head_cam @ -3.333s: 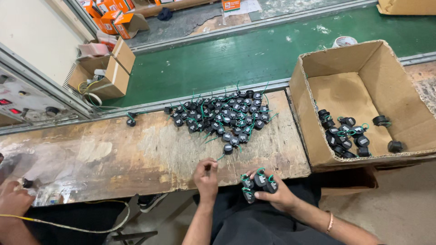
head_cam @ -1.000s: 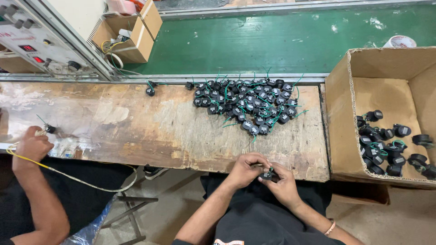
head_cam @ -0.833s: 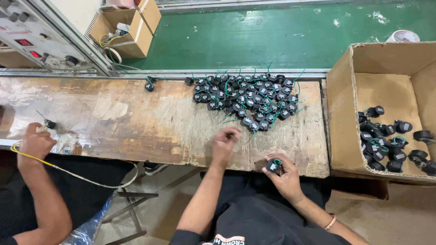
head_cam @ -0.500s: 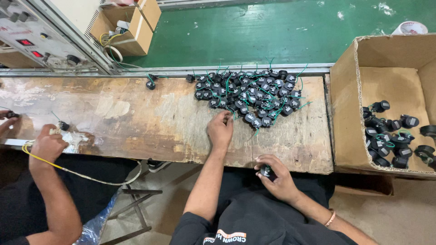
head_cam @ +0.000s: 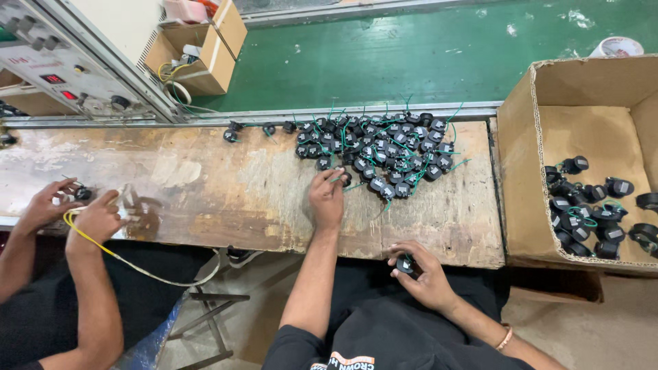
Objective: The person picks small black plug components with green wires from a pile on the workbench, manipulates and checks each one in their hands, and places finished units into a large cardboard box beside the bench, repeating this cycle continuously.
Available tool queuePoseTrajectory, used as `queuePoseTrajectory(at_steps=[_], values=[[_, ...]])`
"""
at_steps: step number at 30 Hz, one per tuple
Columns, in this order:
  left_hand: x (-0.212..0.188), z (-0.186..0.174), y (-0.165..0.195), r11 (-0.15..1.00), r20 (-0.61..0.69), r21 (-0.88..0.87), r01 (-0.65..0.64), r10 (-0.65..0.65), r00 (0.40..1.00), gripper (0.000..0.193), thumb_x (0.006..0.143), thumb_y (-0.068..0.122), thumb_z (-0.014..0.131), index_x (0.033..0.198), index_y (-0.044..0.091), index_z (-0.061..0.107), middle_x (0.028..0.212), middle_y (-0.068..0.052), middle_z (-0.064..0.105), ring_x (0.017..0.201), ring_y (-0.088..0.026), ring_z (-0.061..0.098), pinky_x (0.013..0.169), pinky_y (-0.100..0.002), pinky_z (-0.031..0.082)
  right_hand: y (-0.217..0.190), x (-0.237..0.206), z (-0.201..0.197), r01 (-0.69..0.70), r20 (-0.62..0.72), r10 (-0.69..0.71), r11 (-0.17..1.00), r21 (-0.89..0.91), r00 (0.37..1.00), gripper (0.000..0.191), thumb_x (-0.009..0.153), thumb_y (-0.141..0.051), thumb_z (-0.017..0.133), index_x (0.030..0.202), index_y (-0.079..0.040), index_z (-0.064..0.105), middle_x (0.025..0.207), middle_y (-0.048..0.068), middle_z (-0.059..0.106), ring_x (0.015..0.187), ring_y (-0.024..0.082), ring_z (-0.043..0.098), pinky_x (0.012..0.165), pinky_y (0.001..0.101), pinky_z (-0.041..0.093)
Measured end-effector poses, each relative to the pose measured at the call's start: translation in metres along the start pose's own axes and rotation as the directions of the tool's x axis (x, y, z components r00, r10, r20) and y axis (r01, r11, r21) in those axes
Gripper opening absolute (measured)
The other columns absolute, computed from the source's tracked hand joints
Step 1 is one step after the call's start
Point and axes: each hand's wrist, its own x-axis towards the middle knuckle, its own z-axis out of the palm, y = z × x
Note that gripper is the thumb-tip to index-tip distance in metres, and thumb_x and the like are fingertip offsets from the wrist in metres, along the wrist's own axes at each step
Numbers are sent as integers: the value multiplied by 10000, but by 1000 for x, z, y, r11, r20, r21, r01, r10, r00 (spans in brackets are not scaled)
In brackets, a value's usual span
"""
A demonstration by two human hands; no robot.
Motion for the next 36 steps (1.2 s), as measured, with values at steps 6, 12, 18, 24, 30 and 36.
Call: queuePoseTrajectory(at_steps=[6, 12, 18, 24, 30, 36], values=[[-22, -9, 7, 999, 51, 30, -42, 40, 998, 193, 839, 29, 808, 1025, 79, 805, 974, -90, 745, 840, -176, 710, 705, -284, 566, 17, -2, 2, -124, -115, 145, 978, 170, 983, 556, 841, 106, 665, 1359, -22, 507, 1217, 90, 607, 1024, 164, 652, 831, 332, 622], [-30, -20, 4, 991, -26, -88, -102, 100, 995, 249, 886, -80, 706, 1082, 58, 773, 999, -95, 720, 832, -166, 710, 704, -272, 573, 14, -6, 7, -129, -102, 151, 972, 196, 983, 560, 846, 112, 664, 1368, -19, 509, 1207, 103, 603, 1021, 165, 646, 833, 343, 625], [-74, -33, 16, 906, 20, -391, -164, 186, 982, 274, 841, -129, 712, 1040, 53, 763, 1002, -102, 717, 902, -184, 704, 775, -300, 591, -1, 4, 16, -176, -160, 211, 962, 209, 964, 757, 792, 89, 709, 1471, -58, 408, 1190, 104, 552, 1028, 160, 627, 819, 347, 606], [-94, -28, 38, 916, 428, -375, -141, 306, 851, 243, 819, -79, 757, 1027, 44, 733, 1021, -94, 731, 940, -240, 738, 816, -334, 607, 9, 2, 31, -312, 90, 299, 916, 254, 950, 736, 858, -17, 706, 1489, -103, 336, 1069, 87, 661, 888, 158, 683, 788, 314, 593], [-98, -38, 25, 883, 515, -439, -163, 397, 760, 245, 871, -100, 682, 1069, 40, 721, 1145, -96, 753, 1110, -260, 741, 956, -348, 597, 14, 1, 19, -313, 29, 312, 944, 105, 950, 424, 879, -83, 718, 1277, -2, 596, 920, 87, 706, 735, 155, 696, 675, 305, 584], [-117, -33, -4, 787, 654, -487, 378, 42, 755, 269, 828, -34, 817, 879, 75, 577, 1035, -53, 699, 1043, -174, 674, 927, -307, 564, 15, 5, 24, -86, -9, 87, 945, -315, 996, 457, 786, -122, 816, 1196, -4, 654, 975, 90, 715, 872, 176, 661, 780, 325, 548]])
